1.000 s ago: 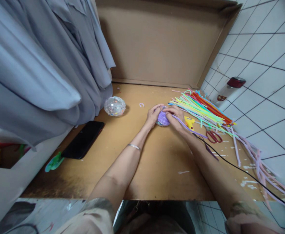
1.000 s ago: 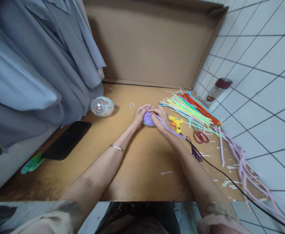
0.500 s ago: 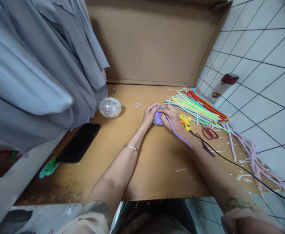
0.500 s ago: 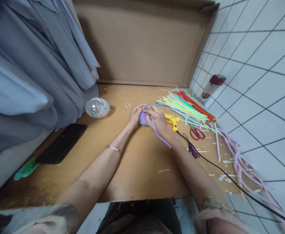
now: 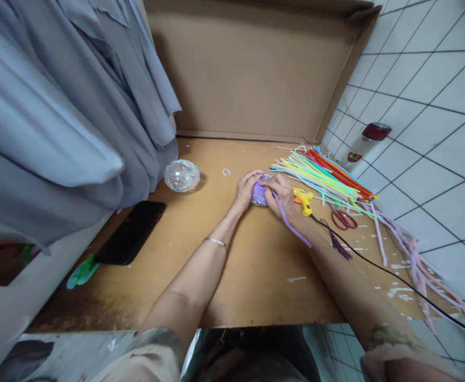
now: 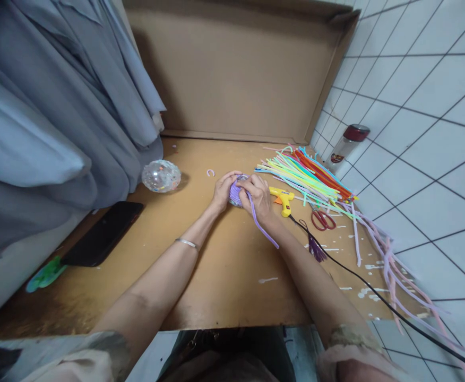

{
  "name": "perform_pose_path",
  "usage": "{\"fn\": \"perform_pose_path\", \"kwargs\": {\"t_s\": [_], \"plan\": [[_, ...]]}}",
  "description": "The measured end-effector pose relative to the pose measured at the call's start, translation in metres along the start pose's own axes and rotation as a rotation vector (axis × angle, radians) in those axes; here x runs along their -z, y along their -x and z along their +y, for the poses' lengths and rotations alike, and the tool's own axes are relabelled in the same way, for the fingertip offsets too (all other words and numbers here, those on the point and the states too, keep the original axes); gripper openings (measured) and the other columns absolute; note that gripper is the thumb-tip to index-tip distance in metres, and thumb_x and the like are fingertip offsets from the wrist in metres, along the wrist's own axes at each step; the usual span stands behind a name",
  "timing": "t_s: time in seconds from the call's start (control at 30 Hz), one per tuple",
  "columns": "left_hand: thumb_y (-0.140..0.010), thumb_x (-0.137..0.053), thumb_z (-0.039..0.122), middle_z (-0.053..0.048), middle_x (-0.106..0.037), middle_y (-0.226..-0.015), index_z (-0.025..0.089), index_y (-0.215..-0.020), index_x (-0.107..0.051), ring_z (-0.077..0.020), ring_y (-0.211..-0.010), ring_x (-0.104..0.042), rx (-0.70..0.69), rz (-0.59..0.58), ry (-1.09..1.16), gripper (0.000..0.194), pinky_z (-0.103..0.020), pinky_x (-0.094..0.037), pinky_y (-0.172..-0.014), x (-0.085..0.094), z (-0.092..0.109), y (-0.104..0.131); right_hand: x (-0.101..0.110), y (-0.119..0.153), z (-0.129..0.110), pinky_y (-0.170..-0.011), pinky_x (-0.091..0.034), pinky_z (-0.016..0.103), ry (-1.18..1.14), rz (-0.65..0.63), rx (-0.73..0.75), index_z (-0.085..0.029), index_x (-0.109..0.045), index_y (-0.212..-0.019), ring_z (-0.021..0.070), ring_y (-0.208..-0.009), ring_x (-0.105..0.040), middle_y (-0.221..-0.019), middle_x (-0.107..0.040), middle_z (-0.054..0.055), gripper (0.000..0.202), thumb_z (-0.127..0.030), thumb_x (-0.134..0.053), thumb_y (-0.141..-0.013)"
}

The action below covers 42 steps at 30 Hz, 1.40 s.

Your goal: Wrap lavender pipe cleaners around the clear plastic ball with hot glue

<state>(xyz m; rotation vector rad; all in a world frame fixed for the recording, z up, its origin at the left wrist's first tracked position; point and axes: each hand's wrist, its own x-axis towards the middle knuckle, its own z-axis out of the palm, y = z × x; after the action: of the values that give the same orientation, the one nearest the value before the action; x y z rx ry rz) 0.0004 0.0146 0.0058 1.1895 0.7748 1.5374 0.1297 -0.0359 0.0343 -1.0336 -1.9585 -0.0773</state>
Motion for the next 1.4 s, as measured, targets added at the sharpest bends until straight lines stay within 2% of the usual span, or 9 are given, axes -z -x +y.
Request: {"fn": "perform_pose_path", "kwargs": {"t_s": [0.33, 0.53, 0.8, 0.97, 1.2, 1.4], "plan": [[-0.078, -0.063, 0.032, -0.006, -0.075, -0.097, 0.017, -0.09, -0.071, -0.0173, -0.092, -0.068, 0.013, 0.011, -0.008, 0.02, -0.027, -0.051, -0.087, 0.0001, 0.0025, 0.0011, -0.0039, -0.0001, 0.0041, -0.078, -0.044, 0.037, -0.025, 0.047, 0.012, -0.023, -0.074, -0.089, 0.0218, -0.08, -0.055, -0.083, -0.057, 0.006, 0.027, -0.021, -0.047, -0.089], [-0.079, -0.063, 0.026, -0.006, -0.076, -0.1, 0.018, -0.089, -0.073, -0.0172, -0.095, -0.069, -0.021, 0.036, -0.024, 0.017, -0.027, -0.051, -0.087, 0.0003, 0.0036, 0.0003, -0.0034, -0.0005, 0.0036, -0.08, -0.044, 0.039, -0.03, 0.014, -0.024, -0.022, -0.075, -0.089, 0.0236, -0.083, -0.056, -0.086, -0.059, 0.008, 0.028, -0.02, -0.047, -0.089], [-0.08, -0.065, 0.03, -0.005, -0.075, -0.091, 0.018, -0.083, -0.072, -0.0175, -0.089, -0.068, -0.014, 0.05, -0.032, 0.014, -0.027, -0.052, -0.083, -0.0011, 0.0032, -0.0002, -0.003, -0.0006, 0.0049, -0.078, -0.043, 0.038, -0.035, 0.024, 0.001, -0.022, -0.075, -0.092, 0.0221, -0.082, -0.055, -0.084, -0.057, 0.007, 0.028, -0.021, -0.047, -0.09], [-0.081, -0.066, 0.031, -0.005, -0.074, -0.092, 0.018, -0.081, -0.071, -0.0182, -0.091, -0.068, -0.03, 0.044, -0.015, 0.014, -0.029, -0.051, -0.086, -0.001, 0.0027, 0.0, -0.0039, 0.0, 0.006, -0.076, -0.043, 0.036, -0.052, 0.055, 0.039, -0.023, -0.074, -0.092, 0.0214, -0.081, -0.055, -0.084, -0.055, 0.005, 0.027, -0.02, -0.047, -0.089], [-0.081, -0.065, 0.025, -0.004, -0.075, -0.091, 0.018, -0.081, -0.072, -0.0166, -0.09, -0.068, -0.054, 0.039, -0.003, 0.01, -0.027, -0.051, -0.086, 0.0008, -0.001, -0.0022, -0.0059, 0.0002, 0.0092, -0.075, -0.043, 0.036, -0.06, 0.068, 0.061, -0.023, -0.074, -0.093, 0.0206, -0.079, -0.054, -0.082, -0.054, 0.004, 0.026, -0.018, -0.049, -0.089], [-0.082, -0.066, 0.028, -0.004, -0.076, -0.092, 0.019, -0.083, -0.073, -0.0166, -0.091, -0.069, -0.064, 0.028, -0.01, 0.012, -0.027, -0.051, -0.087, 0.0016, -0.0033, -0.0034, -0.007, 0.0004, 0.01, -0.074, -0.044, 0.035, -0.04, 0.085, 0.081, -0.024, -0.073, -0.095, 0.0201, -0.077, -0.054, -0.082, -0.054, 0.004, 0.026, -0.019, -0.048, -0.092]]}}
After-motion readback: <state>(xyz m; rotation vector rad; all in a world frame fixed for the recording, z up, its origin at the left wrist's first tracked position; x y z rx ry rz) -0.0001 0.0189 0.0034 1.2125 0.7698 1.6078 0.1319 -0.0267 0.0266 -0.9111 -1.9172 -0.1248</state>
